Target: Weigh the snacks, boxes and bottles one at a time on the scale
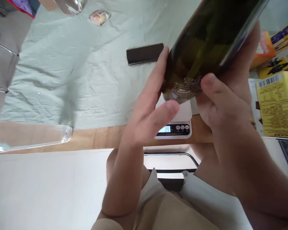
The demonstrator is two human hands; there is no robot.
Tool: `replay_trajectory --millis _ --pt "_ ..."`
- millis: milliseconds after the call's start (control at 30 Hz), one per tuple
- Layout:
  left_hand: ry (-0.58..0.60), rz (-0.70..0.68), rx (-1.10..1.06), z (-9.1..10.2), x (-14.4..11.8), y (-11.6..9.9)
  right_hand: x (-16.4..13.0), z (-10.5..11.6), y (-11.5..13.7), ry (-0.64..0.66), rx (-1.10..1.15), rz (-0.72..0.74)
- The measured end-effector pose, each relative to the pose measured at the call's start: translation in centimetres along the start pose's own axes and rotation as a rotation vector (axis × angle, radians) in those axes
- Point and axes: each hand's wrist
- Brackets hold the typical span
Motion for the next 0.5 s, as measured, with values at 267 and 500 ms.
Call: replay_trajectory --millis 267,500 --pt "-0.057 0.116 -0.091 -0.9 -0.6 -0.2 -0.7 -0.2 -2.1 0.076 0.184 0.002" --pt "-0.001 0.092 -0.084 -1.2 -0.5 1.1 -0.4 0.2 -2.8 0.107 0.247 -0.077"
Point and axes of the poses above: each hand's wrist, its own x-axis towards the middle knuckle, its own z-axis out of the back of the hand, y = z × x, and after that the axes turned 7 degrees about -z, right-handed
